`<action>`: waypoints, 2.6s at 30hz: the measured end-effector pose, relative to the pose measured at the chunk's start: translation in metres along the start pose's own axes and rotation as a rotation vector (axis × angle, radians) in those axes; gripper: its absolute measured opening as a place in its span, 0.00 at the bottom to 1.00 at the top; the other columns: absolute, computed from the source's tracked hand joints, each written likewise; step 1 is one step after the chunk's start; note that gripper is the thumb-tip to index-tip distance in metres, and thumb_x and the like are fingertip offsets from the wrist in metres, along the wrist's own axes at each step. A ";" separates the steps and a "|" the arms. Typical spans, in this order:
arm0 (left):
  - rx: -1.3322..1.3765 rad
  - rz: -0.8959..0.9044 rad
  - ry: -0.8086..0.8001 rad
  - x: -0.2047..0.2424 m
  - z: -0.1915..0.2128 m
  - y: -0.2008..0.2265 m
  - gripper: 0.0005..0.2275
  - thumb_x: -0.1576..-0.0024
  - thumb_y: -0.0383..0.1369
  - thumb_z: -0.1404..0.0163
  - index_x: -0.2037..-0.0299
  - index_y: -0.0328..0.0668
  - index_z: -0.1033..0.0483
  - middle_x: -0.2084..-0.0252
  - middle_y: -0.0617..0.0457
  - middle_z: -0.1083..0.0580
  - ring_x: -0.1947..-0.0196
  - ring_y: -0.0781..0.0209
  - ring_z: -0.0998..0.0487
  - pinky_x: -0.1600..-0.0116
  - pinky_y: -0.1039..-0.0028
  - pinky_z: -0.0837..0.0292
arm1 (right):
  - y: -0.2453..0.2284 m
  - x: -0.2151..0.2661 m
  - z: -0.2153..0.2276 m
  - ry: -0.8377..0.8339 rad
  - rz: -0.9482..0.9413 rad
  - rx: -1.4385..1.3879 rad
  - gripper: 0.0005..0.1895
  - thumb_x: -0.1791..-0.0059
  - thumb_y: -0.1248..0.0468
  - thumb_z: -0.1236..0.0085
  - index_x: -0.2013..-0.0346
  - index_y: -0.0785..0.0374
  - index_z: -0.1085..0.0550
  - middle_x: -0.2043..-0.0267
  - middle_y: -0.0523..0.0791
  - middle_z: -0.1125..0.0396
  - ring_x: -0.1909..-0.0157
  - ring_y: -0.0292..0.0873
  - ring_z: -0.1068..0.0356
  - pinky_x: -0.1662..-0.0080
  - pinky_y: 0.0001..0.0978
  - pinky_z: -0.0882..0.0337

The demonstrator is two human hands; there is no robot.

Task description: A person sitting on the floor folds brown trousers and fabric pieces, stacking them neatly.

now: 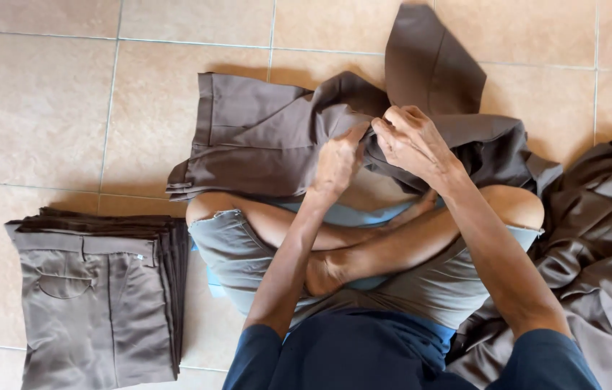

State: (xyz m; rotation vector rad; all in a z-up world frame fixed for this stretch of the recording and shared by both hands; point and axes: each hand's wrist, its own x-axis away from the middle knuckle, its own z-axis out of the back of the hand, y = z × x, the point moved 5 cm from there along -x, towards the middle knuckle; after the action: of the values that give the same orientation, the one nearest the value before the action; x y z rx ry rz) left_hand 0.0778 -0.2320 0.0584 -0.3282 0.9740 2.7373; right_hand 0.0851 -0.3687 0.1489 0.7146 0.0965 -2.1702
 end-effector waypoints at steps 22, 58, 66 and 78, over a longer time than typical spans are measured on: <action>-0.017 0.032 0.678 -0.019 0.240 -0.068 0.18 0.45 0.14 0.52 0.48 0.41 0.22 0.50 0.45 0.20 0.64 0.57 0.13 0.60 0.76 0.14 | -0.071 0.016 -0.118 -0.440 -0.569 -0.599 0.28 0.58 0.50 0.33 0.49 0.63 0.24 0.52 0.50 0.29 0.57 0.54 0.27 0.55 0.43 0.27; -0.409 0.330 -0.279 0.067 -0.013 -0.232 0.37 0.44 0.50 0.44 0.24 0.61 0.45 0.21 0.38 0.51 0.25 0.28 0.50 0.31 0.24 0.57 | -0.019 0.144 -0.141 -0.701 -0.815 -0.331 0.35 0.45 0.35 0.57 0.37 0.56 0.26 0.28 0.55 0.40 0.29 0.62 0.40 0.38 0.57 0.35; -0.405 0.307 -0.431 0.063 0.006 -0.270 0.38 0.41 0.58 0.53 0.21 0.61 0.53 0.20 0.40 0.57 0.23 0.32 0.55 0.29 0.28 0.59 | 0.059 0.260 -0.208 -0.700 -1.529 -0.034 0.40 0.48 0.53 0.39 0.32 0.69 0.49 0.46 0.60 0.39 0.47 0.65 0.33 0.49 0.63 0.33; -0.457 0.428 -0.188 0.081 0.017 -0.231 0.44 0.50 0.54 0.39 0.24 0.56 0.45 0.25 0.28 0.50 0.26 0.30 0.47 0.32 0.31 0.47 | 0.067 0.143 -0.096 -0.134 -1.281 -0.215 0.17 0.54 0.68 0.33 0.54 0.66 0.30 0.57 0.61 0.33 0.54 0.71 0.28 0.53 0.61 0.28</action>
State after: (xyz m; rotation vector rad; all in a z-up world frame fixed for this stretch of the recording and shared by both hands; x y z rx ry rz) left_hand 0.0618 -0.0359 -0.0883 0.0852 0.3930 3.2912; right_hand 0.1084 -0.4826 0.0054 0.3762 0.9094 -3.3085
